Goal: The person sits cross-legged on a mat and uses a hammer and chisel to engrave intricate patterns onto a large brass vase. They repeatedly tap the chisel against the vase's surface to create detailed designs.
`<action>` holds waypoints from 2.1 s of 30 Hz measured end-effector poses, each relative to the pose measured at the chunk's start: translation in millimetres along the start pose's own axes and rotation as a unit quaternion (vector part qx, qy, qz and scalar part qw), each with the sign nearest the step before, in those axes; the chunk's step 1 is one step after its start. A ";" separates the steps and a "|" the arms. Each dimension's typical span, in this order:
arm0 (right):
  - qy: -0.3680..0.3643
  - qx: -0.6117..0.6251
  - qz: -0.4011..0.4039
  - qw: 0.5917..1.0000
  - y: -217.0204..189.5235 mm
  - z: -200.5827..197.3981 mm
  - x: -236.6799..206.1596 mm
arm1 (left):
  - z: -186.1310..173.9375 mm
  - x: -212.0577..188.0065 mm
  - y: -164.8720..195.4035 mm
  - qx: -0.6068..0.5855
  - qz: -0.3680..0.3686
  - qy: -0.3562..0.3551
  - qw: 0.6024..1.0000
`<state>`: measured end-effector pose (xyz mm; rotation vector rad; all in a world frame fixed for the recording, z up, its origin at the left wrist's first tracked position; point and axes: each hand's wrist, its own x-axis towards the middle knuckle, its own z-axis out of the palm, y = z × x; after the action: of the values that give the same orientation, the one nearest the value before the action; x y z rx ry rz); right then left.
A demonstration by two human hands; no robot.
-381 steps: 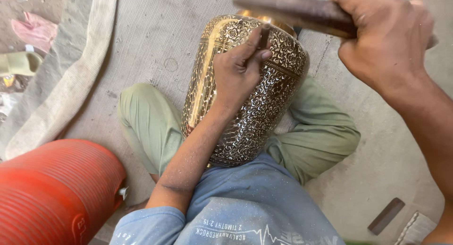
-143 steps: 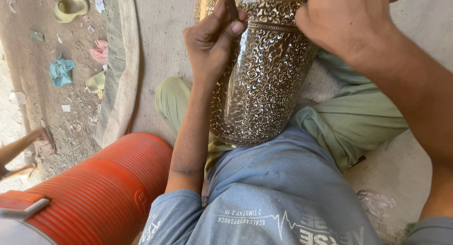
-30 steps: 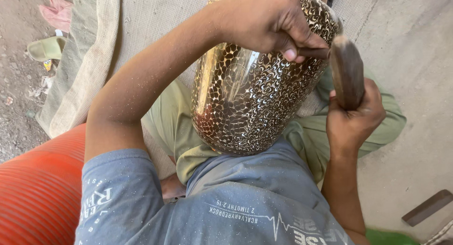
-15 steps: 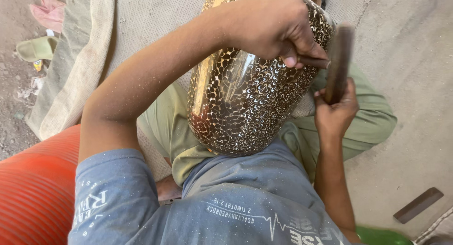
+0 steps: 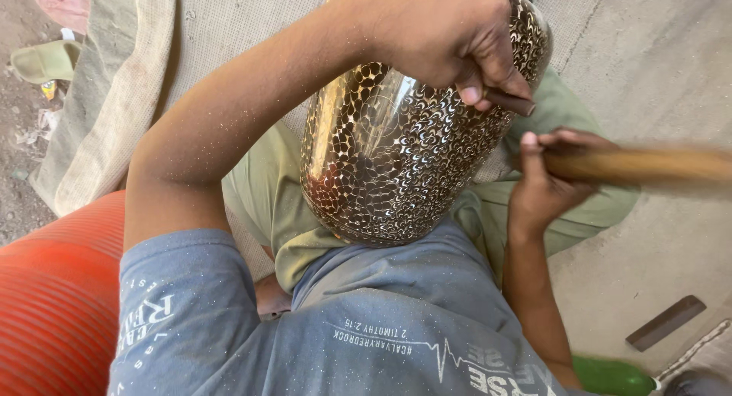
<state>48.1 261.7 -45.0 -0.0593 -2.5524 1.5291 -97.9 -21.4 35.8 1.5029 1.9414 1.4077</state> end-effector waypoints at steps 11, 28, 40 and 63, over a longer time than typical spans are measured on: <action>-0.059 -0.078 0.004 0.995 -17.8 0.8 -8.5 | 1.6 -35.4 5.5 -0.027 -0.054 0.097 0.993; -0.047 0.149 0.016 0.988 -39.8 -1.3 5.7 | -7.6 -36.5 -3.2 -0.042 0.074 0.060 0.995; -0.022 0.120 -0.021 0.992 -37.9 10.7 2.8 | -10.7 -37.9 -7.8 -0.063 0.084 0.046 0.993; -0.005 -0.004 -0.017 1.000 -34.3 14.9 2.5 | -17.5 -36.6 -8.4 -0.077 0.052 0.009 0.996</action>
<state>45.0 232.7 -21.4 -0.0087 -2.5538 1.5098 -100.6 -61.5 25.9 1.5443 1.7417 1.5809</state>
